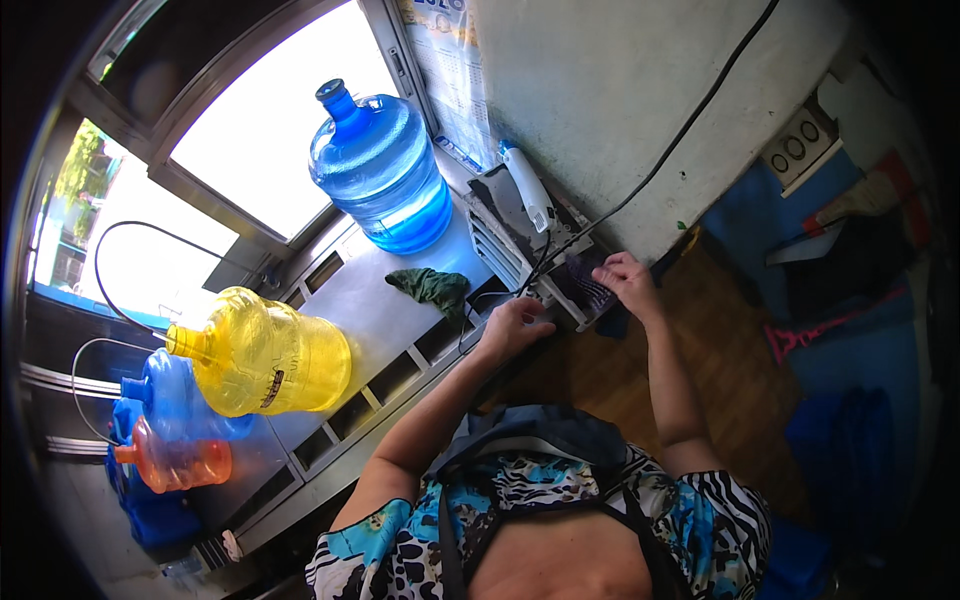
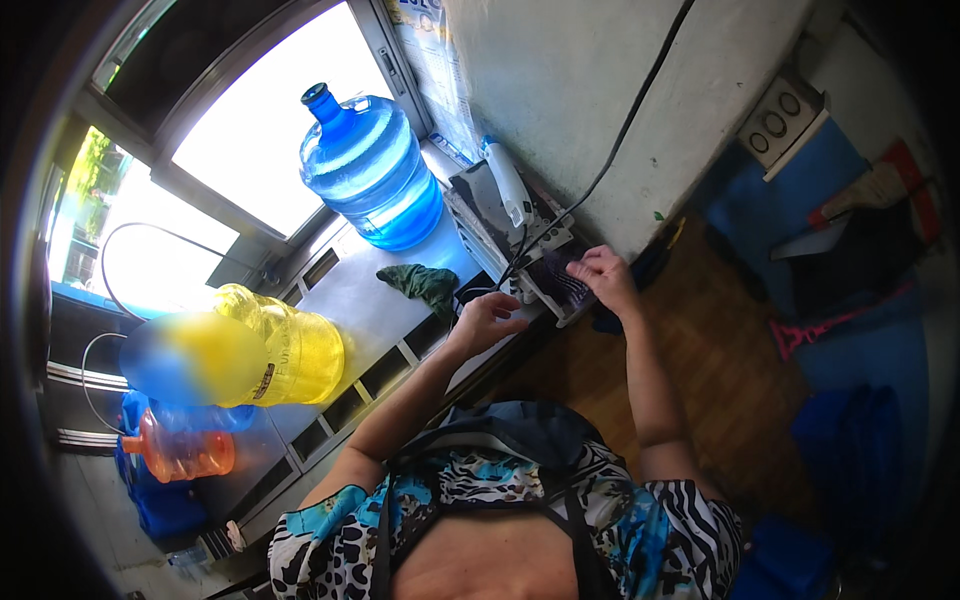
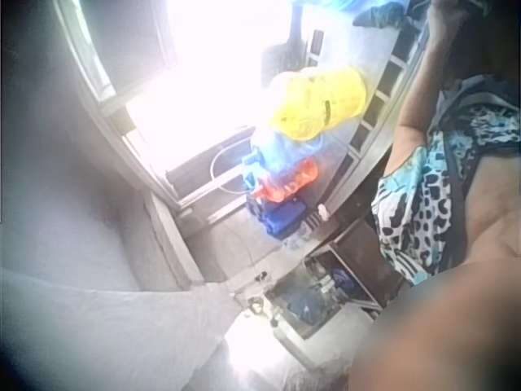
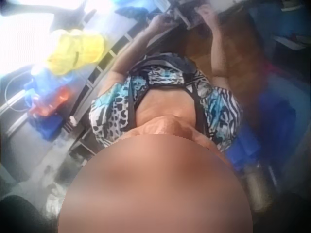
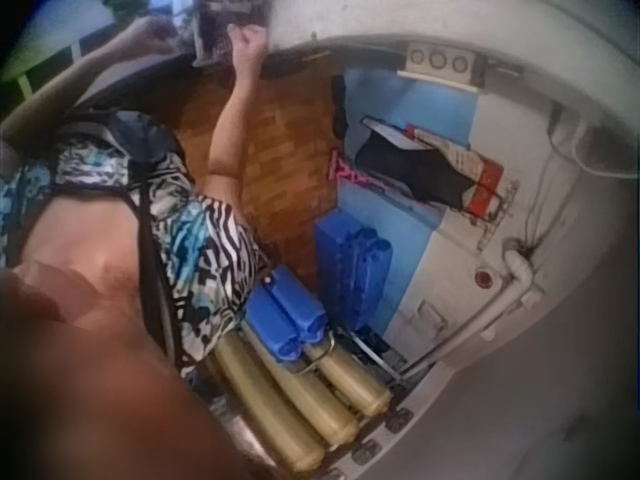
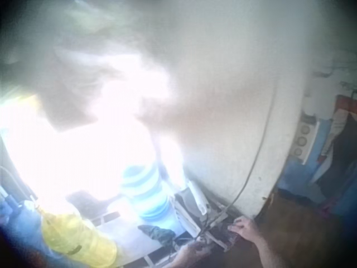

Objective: The person cleans and rinses large water jugs. They wipe the exterior of a blue jug with a cloth, then rinse the interior and exterior under a tap. They repeat similar steps with a yellow jug and another blue jug, placing each cleaned jug on a nearby counter.

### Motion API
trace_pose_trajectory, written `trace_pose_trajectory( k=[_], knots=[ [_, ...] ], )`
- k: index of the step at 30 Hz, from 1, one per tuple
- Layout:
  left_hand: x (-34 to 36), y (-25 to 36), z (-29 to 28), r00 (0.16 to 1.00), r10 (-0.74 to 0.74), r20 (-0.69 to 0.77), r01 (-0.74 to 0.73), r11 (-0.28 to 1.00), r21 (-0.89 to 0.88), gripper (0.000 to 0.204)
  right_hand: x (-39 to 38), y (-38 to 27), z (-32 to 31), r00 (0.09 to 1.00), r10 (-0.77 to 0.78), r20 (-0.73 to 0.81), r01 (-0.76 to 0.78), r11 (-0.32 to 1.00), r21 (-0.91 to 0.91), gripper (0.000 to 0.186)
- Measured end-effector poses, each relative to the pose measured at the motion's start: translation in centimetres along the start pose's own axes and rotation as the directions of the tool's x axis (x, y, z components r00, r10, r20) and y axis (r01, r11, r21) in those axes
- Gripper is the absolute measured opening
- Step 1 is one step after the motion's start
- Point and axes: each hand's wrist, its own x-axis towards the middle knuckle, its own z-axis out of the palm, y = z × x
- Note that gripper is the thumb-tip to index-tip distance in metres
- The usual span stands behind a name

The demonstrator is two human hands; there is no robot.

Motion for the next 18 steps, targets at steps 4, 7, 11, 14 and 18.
trace_pose_trajectory(
  k=[4, 7, 11, 14, 18],
  knots=[
    [-0.4, 1.8, -0.5, 0.985, -0.064, 0.159, 0.058, 0.997, 0.041, 0.057, -0.3, -0.8, -0.9, 0.952, 0.252, -0.172, -0.188, 0.928, 0.322, 0.036],
    [-1.3, 4.1, -0.7, 0.961, -0.124, 0.249, 0.118, 0.992, 0.037, 0.070, -1.5, -3.5, -1.7, 0.892, 0.452, -0.021, -0.337, 0.693, 0.638, 0.028],
    [-3.4, 6.1, -0.3, 0.960, 0.029, 0.279, 0.157, 0.768, -0.621, 0.068, -3.8, -7.5, 1.4, 0.931, 0.354, 0.090, -0.272, 0.506, 0.819, 0.023],
    [-4.6, 5.4, -0.8, 0.988, 0.084, 0.128, 0.078, 0.445, -0.892, 0.047, -4.2, -9.4, 4.0, 0.941, 0.278, 0.192, -0.309, 0.475, 0.824, 0.016],
    [-6.0, 2.3, -4.4, 0.949, -0.130, -0.286, -0.145, 0.627, -0.766, 0.012, -2.9, -11.5, 6.9, 0.915, 0.128, 0.382, -0.394, 0.485, 0.781, 0.022]
  ],
)
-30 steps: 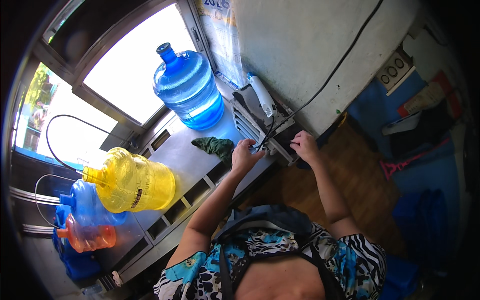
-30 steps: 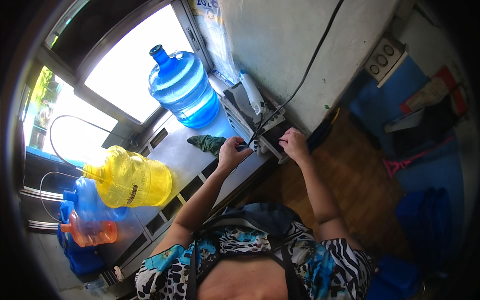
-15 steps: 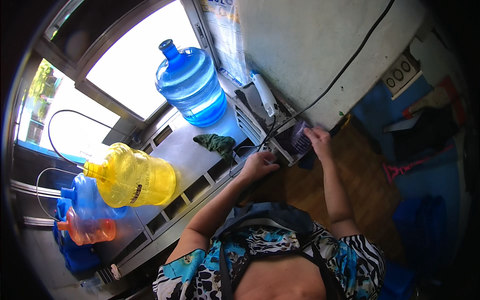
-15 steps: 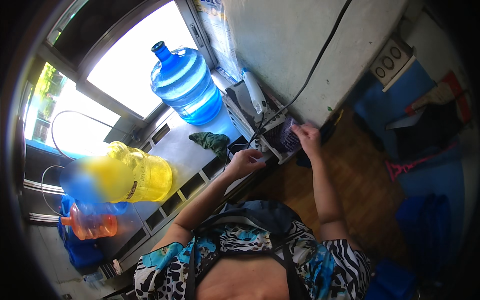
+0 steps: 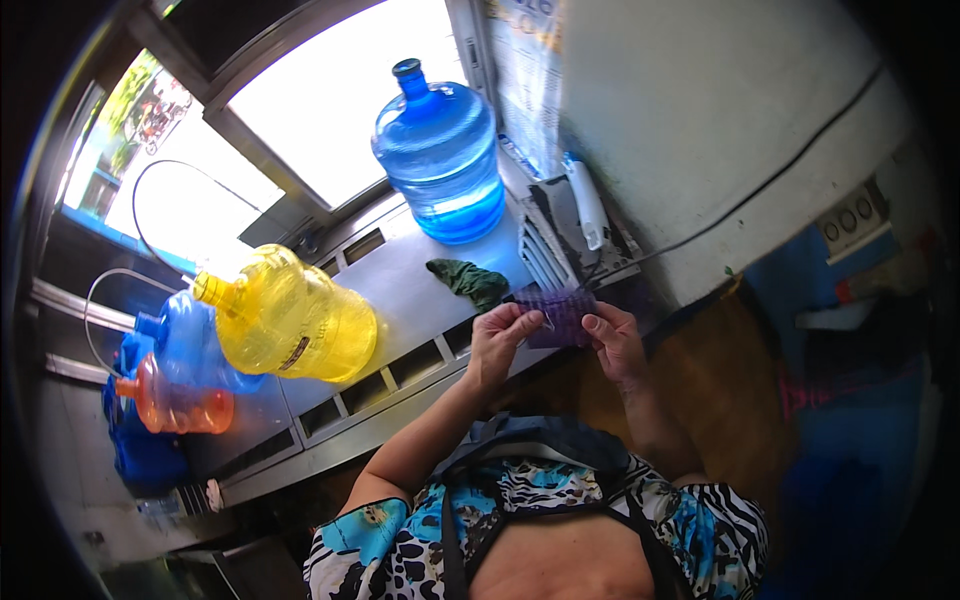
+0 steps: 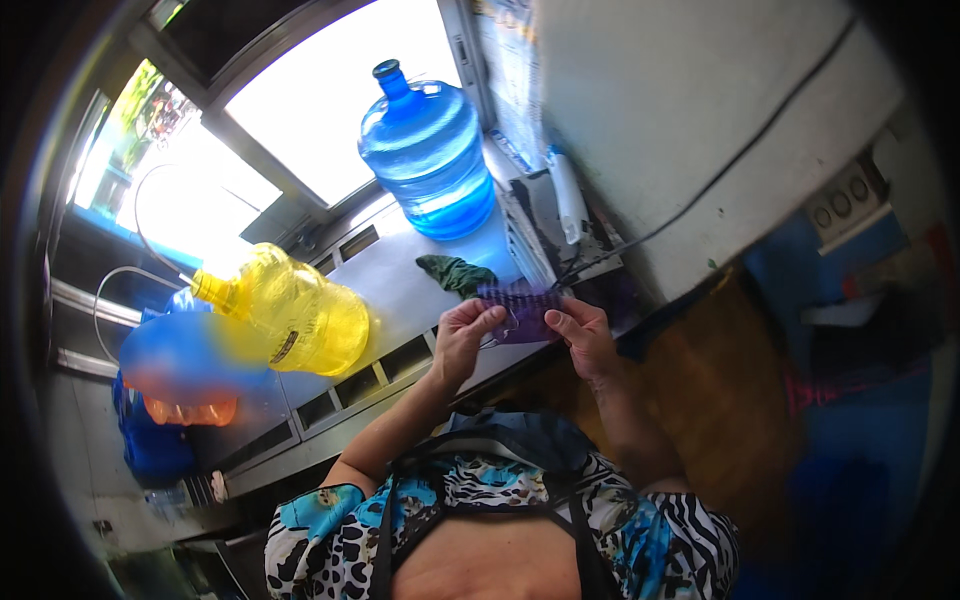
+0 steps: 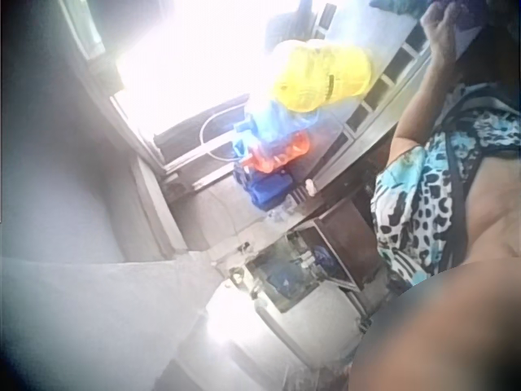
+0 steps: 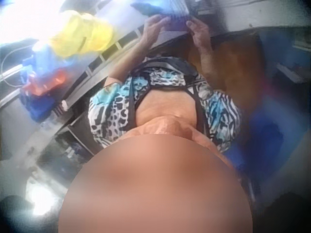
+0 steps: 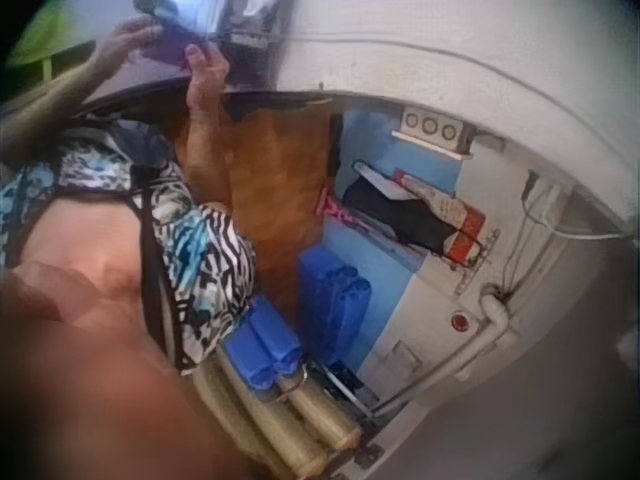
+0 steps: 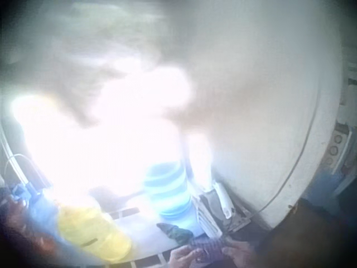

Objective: The person cleans and rinses large water jugs. They wipe the exterior of a blue jug with a cloth, then rinse the interior and exterior under a tap. They repeat similar steps with a yellow jug and another blue jug, placing each cleaned jug on a nearby counter.

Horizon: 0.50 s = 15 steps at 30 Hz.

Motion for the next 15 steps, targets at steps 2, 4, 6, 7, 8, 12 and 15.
trace_pose_trajectory(
  k=[2, 4, 6, 7, 8, 12, 15],
  knots=[
    [-0.2, 0.9, -2.2, 0.981, 0.164, -0.106, -0.152, 0.982, 0.108, 0.014, 2.1, 0.3, 1.8, 0.977, -0.027, 0.212, 0.000, 0.992, 0.126, 0.026],
    [-0.3, 2.1, -4.0, 0.942, 0.274, -0.193, -0.230, 0.947, 0.225, 0.016, 3.4, 0.9, 4.0, 0.970, 0.209, 0.123, -0.223, 0.968, 0.116, 0.023],
    [-0.5, 3.4, -5.2, 0.900, 0.363, -0.240, -0.281, 0.906, 0.316, 0.016, 5.1, 1.6, 6.2, 0.946, 0.308, 0.098, -0.320, 0.933, 0.162, 0.020],
    [-0.4, 4.1, -5.7, 0.878, 0.396, -0.270, -0.308, 0.898, 0.313, 0.018, 6.1, 2.0, 7.4, 0.943, 0.319, 0.094, -0.331, 0.924, 0.190, 0.019],
    [-0.3, 4.8, -6.2, 0.854, 0.423, -0.302, -0.310, 0.881, 0.359, 0.023, 7.1, 2.3, 8.6, 0.941, 0.328, 0.087, -0.339, 0.915, 0.218, 0.018],
    [1.0, 7.8, -8.5, 0.819, 0.439, -0.371, -0.293, 0.874, 0.388, 0.038, 10.7, 3.1, 12.2, 1.000, 0.027, 0.005, -0.026, 0.996, -0.089, 0.018],
    [2.9, 10.2, -10.6, 0.866, 0.373, -0.334, -0.246, 0.898, 0.365, 0.042, 13.8, 2.4, 13.9, 0.986, -0.161, 0.042, 0.167, 0.964, -0.209, 0.029]
  ],
)
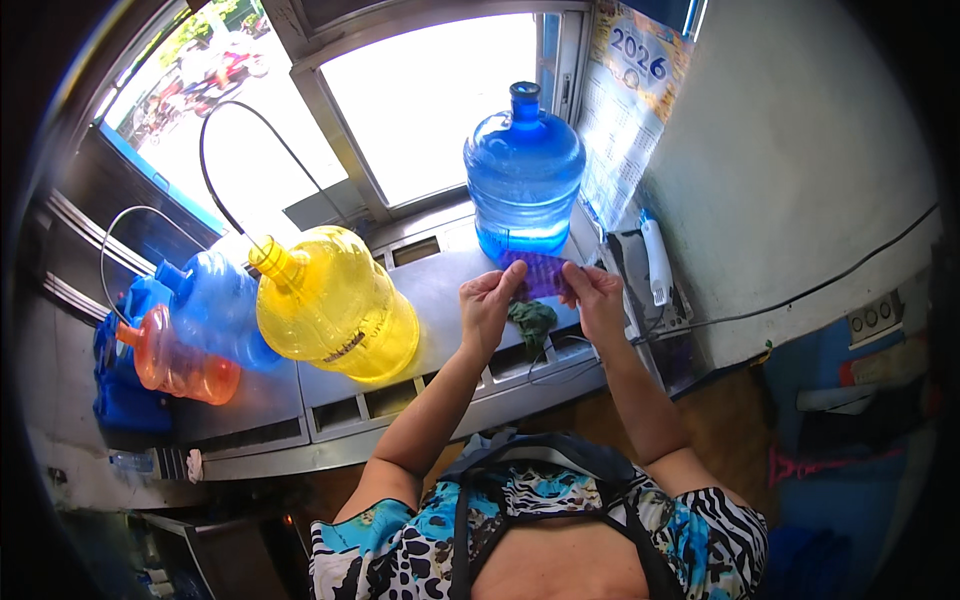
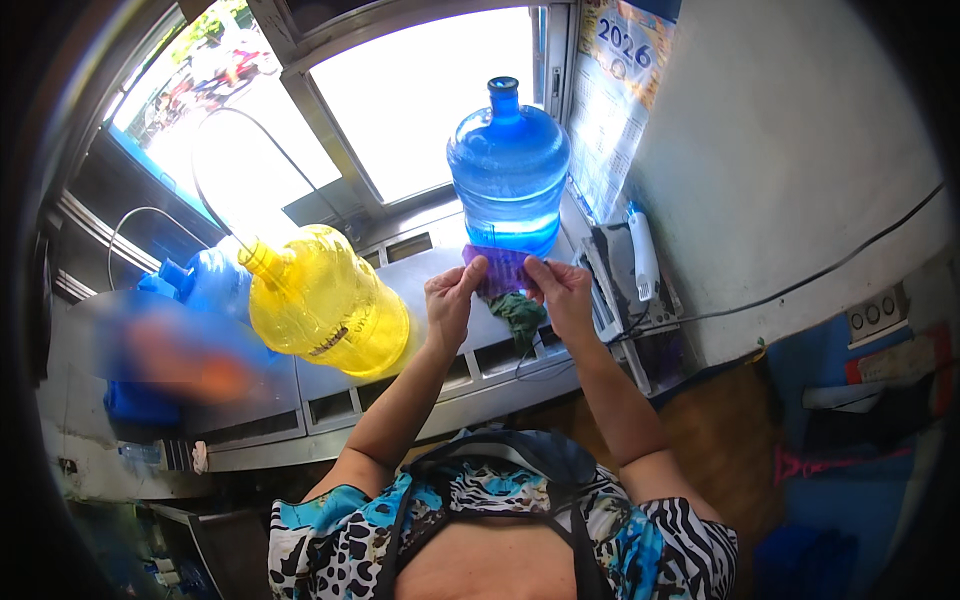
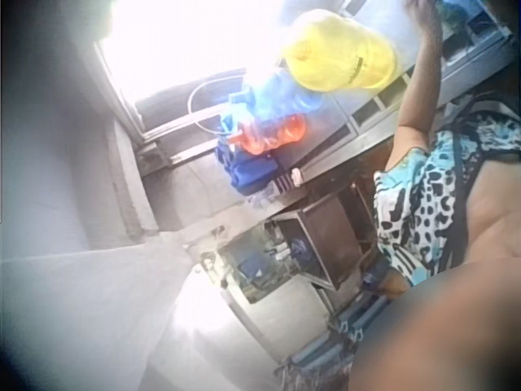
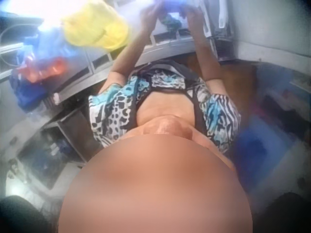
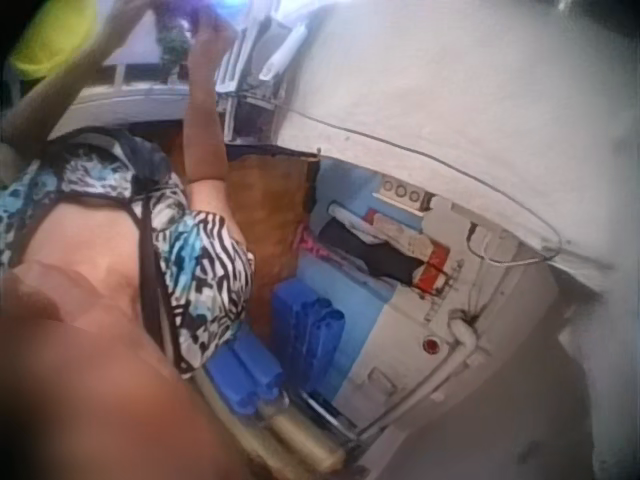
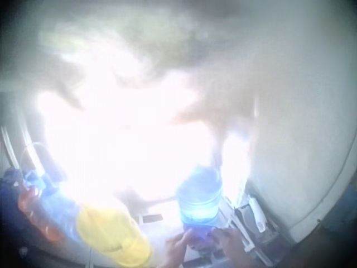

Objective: The person cleans and rinses large water jugs. They wipe the exterior of a blue jug with a cloth, then rinse the interior and exterior under a tap. They repeat similar steps with a yellow jug and another blue jug, placing each cleaned jug on a nearby counter.

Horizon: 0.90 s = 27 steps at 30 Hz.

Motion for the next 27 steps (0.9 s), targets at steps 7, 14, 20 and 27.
trace_pose_trajectory(
  k=[7, 14, 20, 27],
  knots=[
    [7.8, 1.4, -1.0, 0.994, 0.100, 0.042, -0.089, 0.972, -0.219, 0.056, 13.0, -3.0, 0.5, 0.941, -0.165, -0.297, 0.164, 0.986, -0.028, 0.038],
    [16.5, 2.4, -0.3, 0.980, 0.194, -0.042, -0.199, 0.958, -0.207, 0.052, 25.8, -6.9, -1.7, 0.890, -0.354, -0.286, 0.178, 0.850, -0.497, 0.044],
    [23.6, 2.2, 1.3, 0.982, 0.170, -0.086, -0.180, 0.974, -0.134, 0.048, 33.4, -8.2, -2.2, 0.977, -0.199, -0.070, 0.111, 0.765, -0.635, 0.048],
    [30.7, 0.5, 3.4, 0.958, 0.207, -0.201, -0.174, 0.970, 0.171, 0.037, 38.0, -11.5, -2.8, 0.992, -0.052, 0.115, 0.126, 0.466, -0.876, 0.044]
  ],
)
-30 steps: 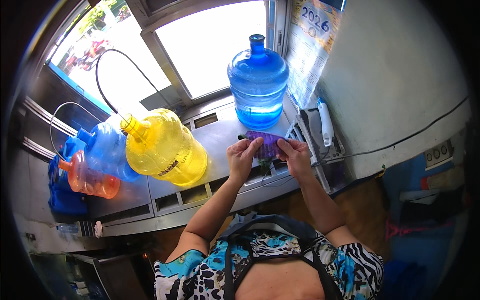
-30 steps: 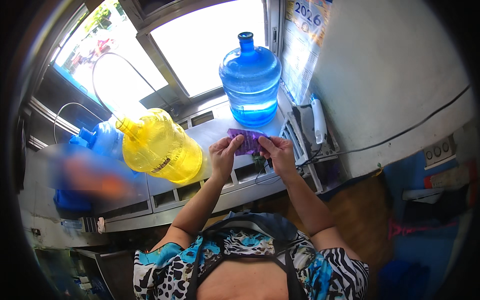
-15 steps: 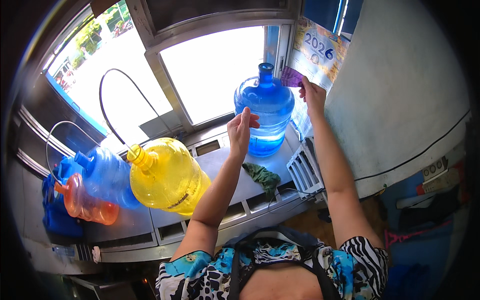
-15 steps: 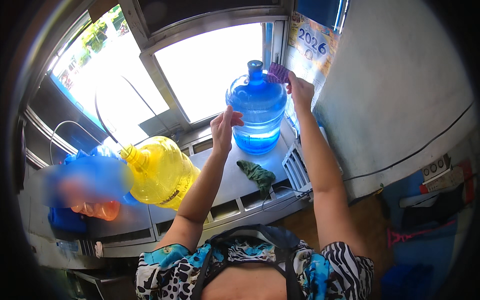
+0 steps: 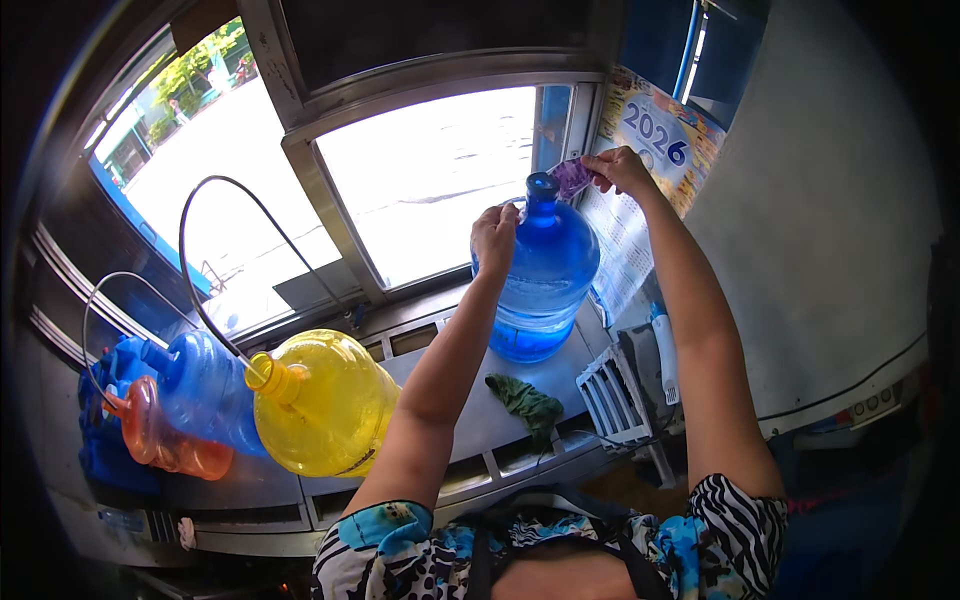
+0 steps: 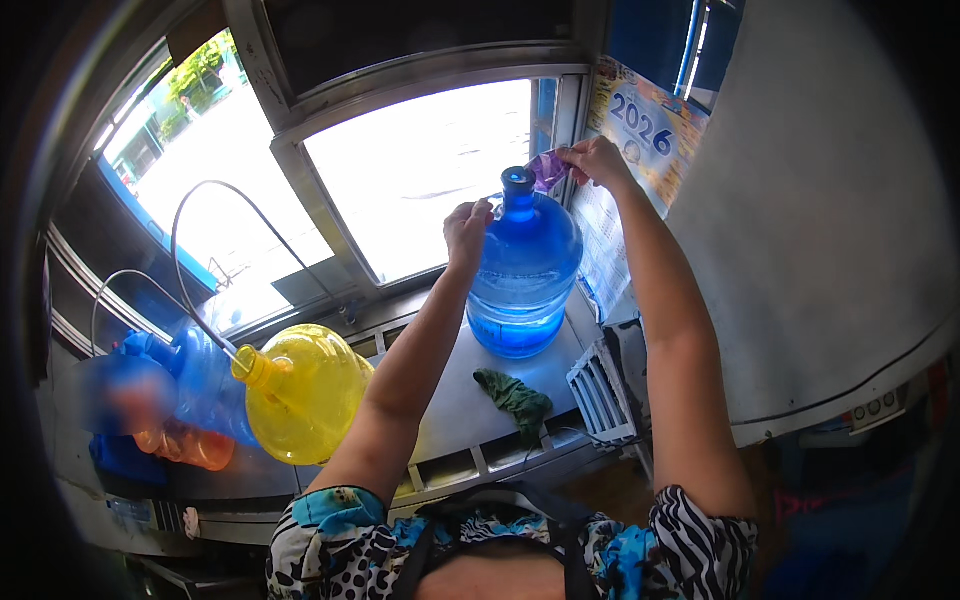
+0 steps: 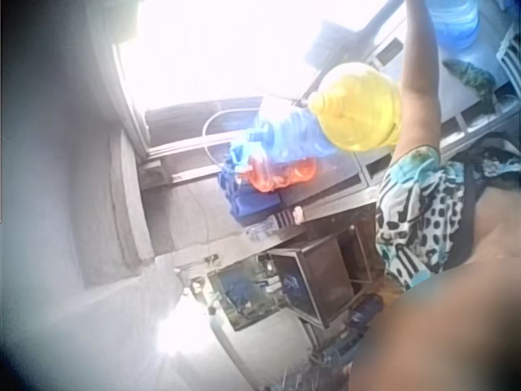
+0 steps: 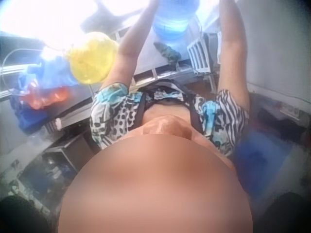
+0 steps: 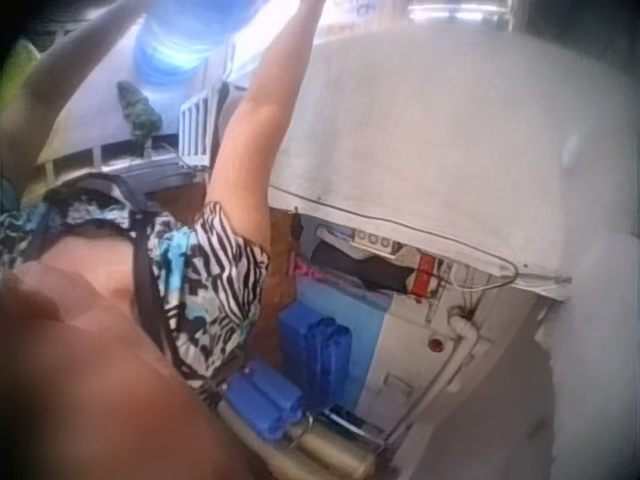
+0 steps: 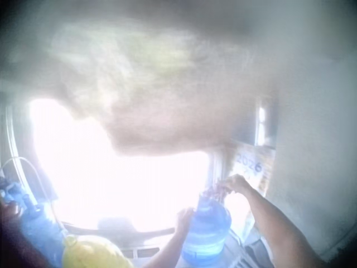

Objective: The person cleans and rinses large water jugs. They wipe the exterior of a blue jug with a cloth, then rinse the interior and exterior under a tap. They repeat similar steps with a yellow jug and another blue jug, placing each cleaned jug on a nearby counter.

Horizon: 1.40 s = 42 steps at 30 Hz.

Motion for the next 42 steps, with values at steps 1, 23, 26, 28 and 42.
trace_pose_trajectory(
  k=[1, 23, 26, 28, 42],
  knots=[
    [0.8, -0.4, 0.5, 0.999, -0.032, 0.027, 0.032, 0.999, -0.018, 0.036, 0.3, -0.1, -0.2, 1.000, 0.012, 0.018, -0.012, 1.000, 0.007, 0.044],
    [5.6, 2.9, 4.3, 0.887, -0.384, 0.255, 0.460, 0.693, -0.556, 0.029, -0.2, 0.0, 7.6, 0.967, 0.254, 0.005, -0.171, 0.637, 0.752, 0.049],
    [5.1, 2.7, 4.1, 0.892, -0.375, 0.254, 0.450, 0.677, -0.583, 0.030, -1.0, -0.2, 8.4, 0.987, 0.144, -0.064, -0.067, 0.748, 0.660, 0.044],
    [4.2, 2.0, 4.1, 0.918, -0.267, 0.293, 0.397, 0.615, -0.682, 0.033, -1.6, -0.1, 8.9, 0.996, 0.069, -0.064, -0.013, 0.779, 0.627, 0.042],
    [3.9, 1.1, 3.6, 0.931, -0.138, 0.338, 0.327, 0.726, -0.605, 0.036, -0.9, 2.9, 9.1, 0.985, -0.161, 0.068, 0.071, 0.724, 0.686, 0.038]
  ],
)
